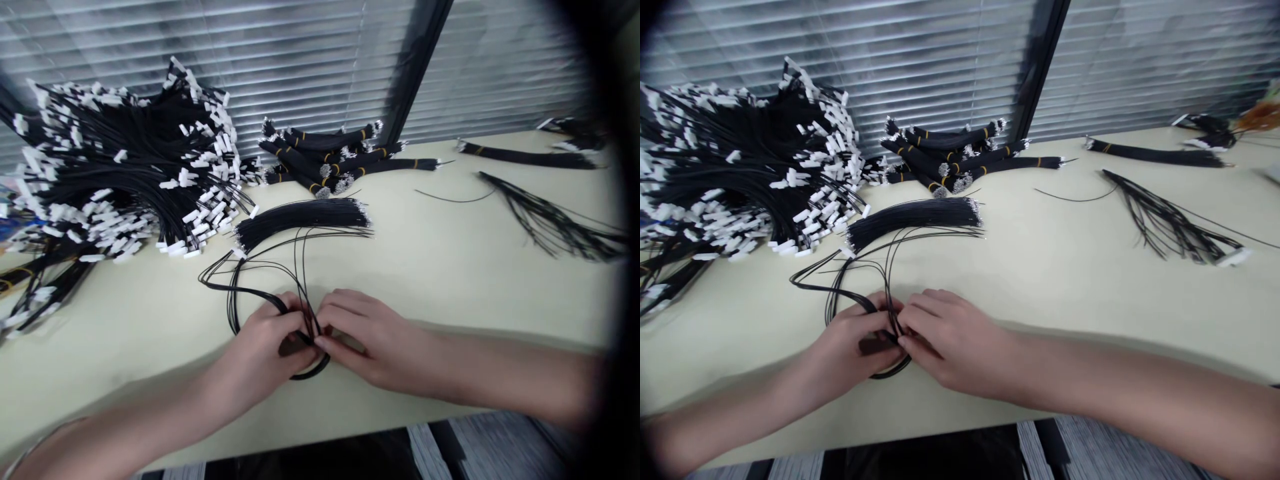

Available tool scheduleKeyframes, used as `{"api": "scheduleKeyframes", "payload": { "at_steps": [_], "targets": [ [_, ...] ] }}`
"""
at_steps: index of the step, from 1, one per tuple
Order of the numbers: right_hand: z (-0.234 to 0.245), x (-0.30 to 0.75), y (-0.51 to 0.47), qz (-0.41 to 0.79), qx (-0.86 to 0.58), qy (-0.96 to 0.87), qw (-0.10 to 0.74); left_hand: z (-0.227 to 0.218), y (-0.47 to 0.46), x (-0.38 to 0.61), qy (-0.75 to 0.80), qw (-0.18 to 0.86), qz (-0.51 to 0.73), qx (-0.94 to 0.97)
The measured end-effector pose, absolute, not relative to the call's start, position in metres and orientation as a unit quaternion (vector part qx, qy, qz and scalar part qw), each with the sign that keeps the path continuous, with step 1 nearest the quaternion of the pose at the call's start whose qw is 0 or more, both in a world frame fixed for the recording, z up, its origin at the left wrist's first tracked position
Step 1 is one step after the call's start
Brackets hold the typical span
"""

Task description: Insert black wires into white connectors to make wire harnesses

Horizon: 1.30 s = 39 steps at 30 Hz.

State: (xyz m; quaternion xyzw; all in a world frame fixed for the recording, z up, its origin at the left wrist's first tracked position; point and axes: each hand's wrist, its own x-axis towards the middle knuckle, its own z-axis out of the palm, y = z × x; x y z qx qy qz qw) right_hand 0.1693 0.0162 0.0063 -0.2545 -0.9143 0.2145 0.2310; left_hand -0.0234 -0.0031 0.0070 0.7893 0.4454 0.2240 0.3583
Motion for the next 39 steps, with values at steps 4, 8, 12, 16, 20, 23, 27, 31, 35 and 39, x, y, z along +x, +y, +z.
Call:
{"api": "scheduleKeyframes", "payload": {
  "at_steps": [4,8,12,16,20,23,27,31,35,39],
  "targets": [
    [0.005,0.171,0.015,0.211,-0.256,-0.915,0.23,0.006,-0.001,-0.024,0.439,0.353,0.224,0.795],
    [0.009,0.171,0.015,0.203,-0.253,-0.92,0.221,0.005,-0.002,-0.024,0.441,0.355,0.226,0.793],
    [0.016,0.171,0.015,0.197,-0.26,-0.927,0.187,0.007,-0.004,-0.024,0.445,0.364,0.221,0.788],
    [0.019,0.17,0.015,0.191,-0.26,-0.933,0.162,0.008,-0.005,-0.023,0.447,0.355,0.215,0.792],
    [0.015,0.169,0.015,0.158,-0.261,-0.937,0.169,0.009,-0.004,-0.022,0.444,0.341,0.222,0.798],
    [0.014,0.169,0.016,0.143,-0.259,-0.94,0.173,0.009,-0.004,-0.022,0.446,0.334,0.22,0.801],
    [0.015,0.17,0.019,0.174,-0.253,-0.937,0.167,0.008,-0.005,-0.023,0.447,0.33,0.213,0.804],
    [0.013,0.171,0.018,0.199,-0.255,-0.93,0.174,0.007,-0.004,-0.024,0.441,0.33,0.213,0.807],
    [0.012,0.17,0.017,0.215,-0.264,-0.921,0.189,0.006,-0.003,-0.023,0.44,0.339,0.214,0.804],
    [0.015,0.168,0.019,0.302,-0.307,-0.883,0.188,0.006,-0.004,-0.023,0.436,0.35,0.22,0.799]
  ]
}}
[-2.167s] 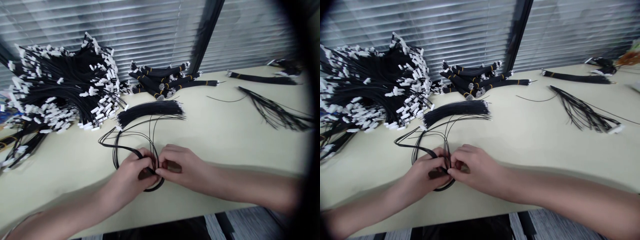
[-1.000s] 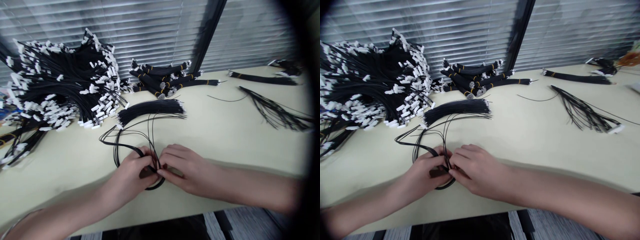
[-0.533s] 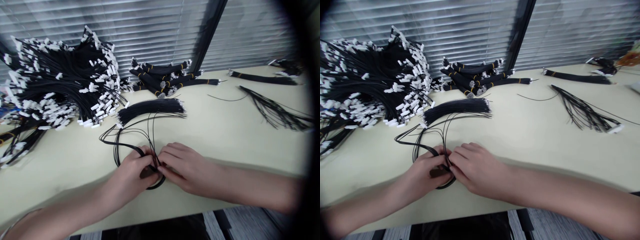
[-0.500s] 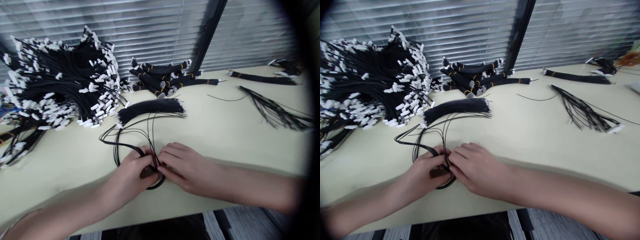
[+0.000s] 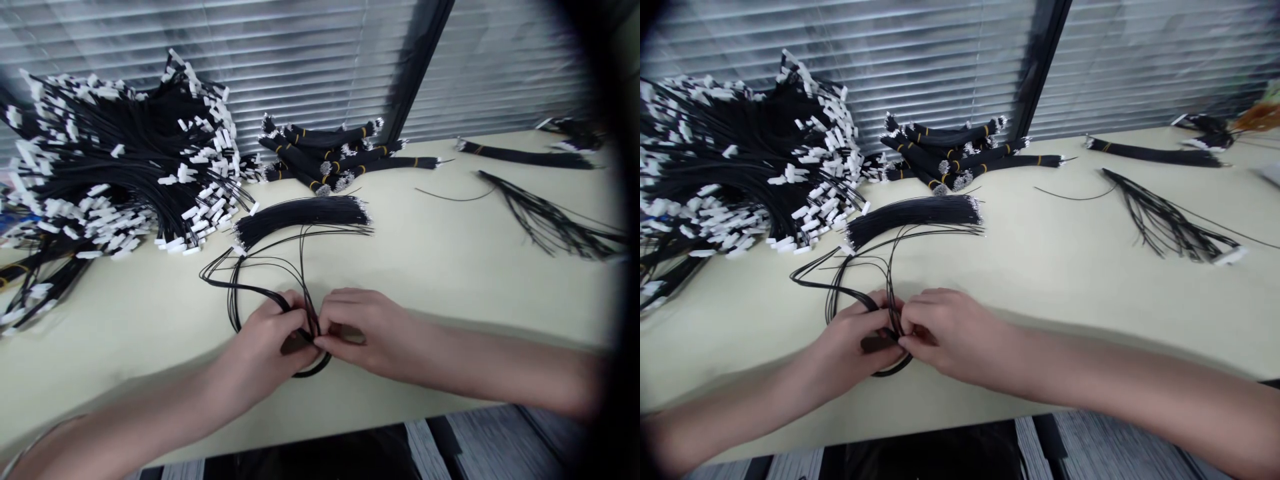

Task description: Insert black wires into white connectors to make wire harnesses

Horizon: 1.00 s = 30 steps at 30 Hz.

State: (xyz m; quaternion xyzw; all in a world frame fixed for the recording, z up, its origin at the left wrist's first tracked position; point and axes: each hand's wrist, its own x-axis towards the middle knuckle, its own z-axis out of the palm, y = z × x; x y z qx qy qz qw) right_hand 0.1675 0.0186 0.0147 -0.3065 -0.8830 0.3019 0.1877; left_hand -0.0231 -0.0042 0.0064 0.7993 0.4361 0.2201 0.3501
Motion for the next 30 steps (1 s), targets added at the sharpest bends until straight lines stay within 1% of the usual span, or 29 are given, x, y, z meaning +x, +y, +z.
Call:
{"api": "scheduleKeyframes", "payload": {
  "at_steps": [3,5,8,15,21,26,30],
  "targets": [
    [0.017,0.166,0.02,0.403,-0.372,-0.821,0.16,0.007,-0.005,-0.023,0.435,0.354,0.224,0.797],
    [0.018,0.165,0.022,0.46,-0.386,-0.787,0.144,0.008,-0.005,-0.023,0.434,0.352,0.226,0.798],
    [0.019,0.164,0.025,0.502,-0.38,-0.765,0.135,0.008,-0.004,-0.021,0.432,0.347,0.228,0.801],
    [0.016,0.168,0.032,0.527,-0.345,-0.765,0.137,0.005,-0.004,-0.02,0.437,0.337,0.234,0.801],
    [0.011,0.172,0.03,0.5,-0.346,-0.775,0.173,0.002,-0.004,-0.022,0.441,0.353,0.232,0.792],
    [0.011,0.174,0.031,0.498,-0.333,-0.779,0.184,0.003,-0.005,-0.022,0.441,0.349,0.232,0.794],
    [0.009,0.174,0.029,0.465,-0.331,-0.797,0.198,0.005,-0.004,-0.021,0.443,0.352,0.224,0.793]
  ]
}}
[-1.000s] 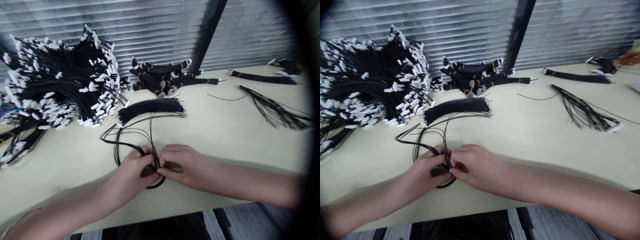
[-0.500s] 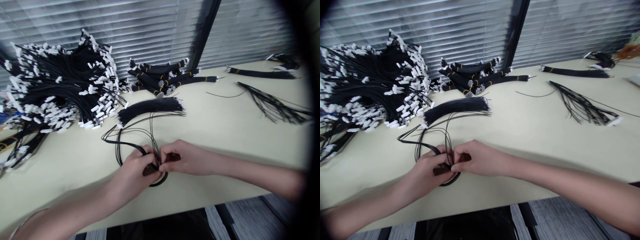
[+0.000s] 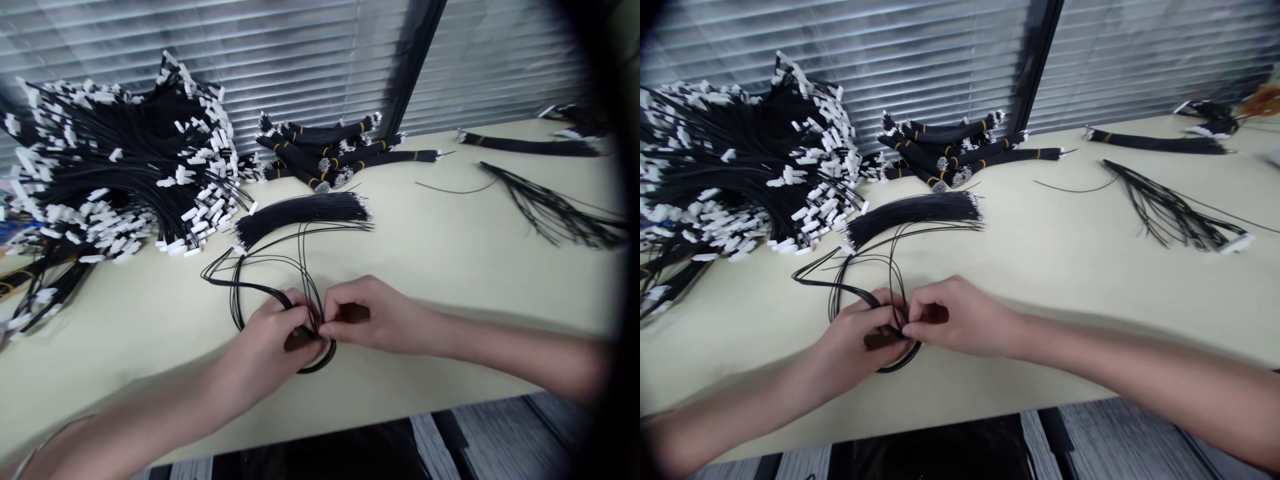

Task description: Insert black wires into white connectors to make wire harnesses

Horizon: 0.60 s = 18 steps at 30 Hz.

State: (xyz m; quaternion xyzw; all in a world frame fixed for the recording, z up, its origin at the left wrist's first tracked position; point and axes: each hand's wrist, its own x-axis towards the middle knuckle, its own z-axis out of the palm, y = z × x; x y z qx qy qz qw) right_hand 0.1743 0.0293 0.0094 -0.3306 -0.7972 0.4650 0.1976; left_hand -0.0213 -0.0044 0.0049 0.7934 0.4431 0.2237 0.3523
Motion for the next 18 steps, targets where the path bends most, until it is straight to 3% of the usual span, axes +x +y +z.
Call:
{"api": "scheduleKeyframes", "payload": {
  "at_steps": [18],
  "targets": [
    [0.004,0.1733,0.0256,0.467,-0.344,-0.776,0.247,0.0013,-0.0047,-0.0228,0.441,0.356,0.228,0.792]
  ]
}}
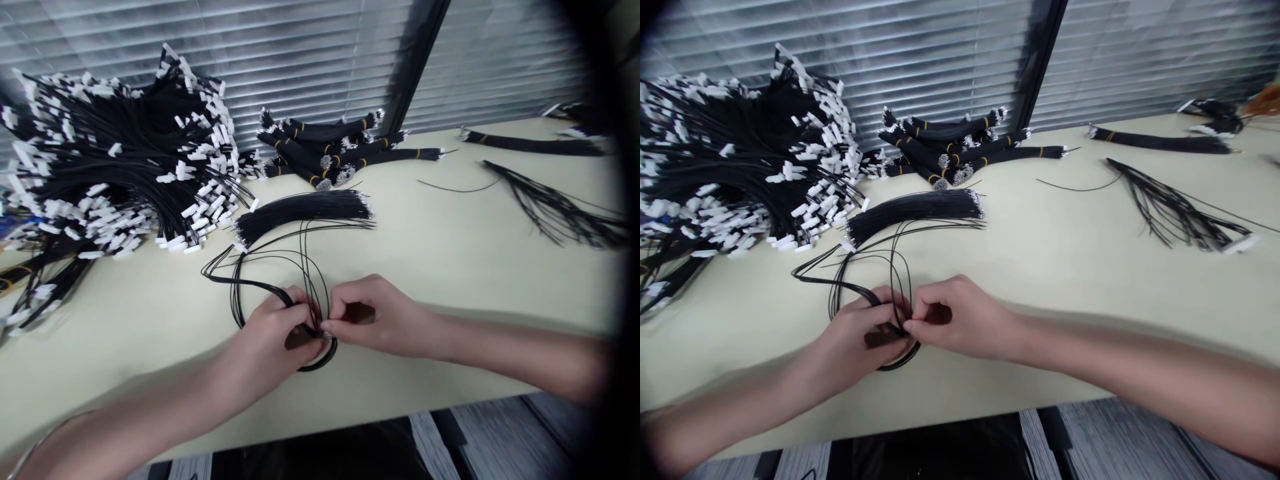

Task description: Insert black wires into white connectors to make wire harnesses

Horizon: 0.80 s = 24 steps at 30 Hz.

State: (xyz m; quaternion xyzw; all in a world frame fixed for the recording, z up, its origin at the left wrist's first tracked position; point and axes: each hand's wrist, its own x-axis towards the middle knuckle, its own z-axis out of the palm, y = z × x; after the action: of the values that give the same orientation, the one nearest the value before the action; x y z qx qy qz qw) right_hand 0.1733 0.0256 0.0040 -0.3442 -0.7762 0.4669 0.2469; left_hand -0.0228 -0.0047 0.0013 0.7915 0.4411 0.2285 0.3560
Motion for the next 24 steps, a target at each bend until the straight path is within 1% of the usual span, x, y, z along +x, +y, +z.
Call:
{"api": "scheduleKeyframes", "payload": {
  "at_steps": [6,15,20,24],
  "targets": [
    [0.0005,0.1728,0.0252,0.477,-0.349,-0.765,0.256,0.0007,-0.0044,-0.0231,0.447,0.363,0.224,0.787],
    [0.0008,0.1731,0.025,0.487,-0.352,-0.76,0.247,0.0007,-0.0036,-0.023,0.437,0.359,0.23,0.792],
    [0.0012,0.1724,0.0244,0.474,-0.355,-0.766,0.25,0.0008,-0.0044,-0.0233,0.444,0.361,0.228,0.788],
    [0.0026,0.1699,0.0235,0.442,-0.351,-0.785,0.257,0.0004,-0.0053,-0.0228,0.44,0.36,0.232,0.789]
  ]
}}
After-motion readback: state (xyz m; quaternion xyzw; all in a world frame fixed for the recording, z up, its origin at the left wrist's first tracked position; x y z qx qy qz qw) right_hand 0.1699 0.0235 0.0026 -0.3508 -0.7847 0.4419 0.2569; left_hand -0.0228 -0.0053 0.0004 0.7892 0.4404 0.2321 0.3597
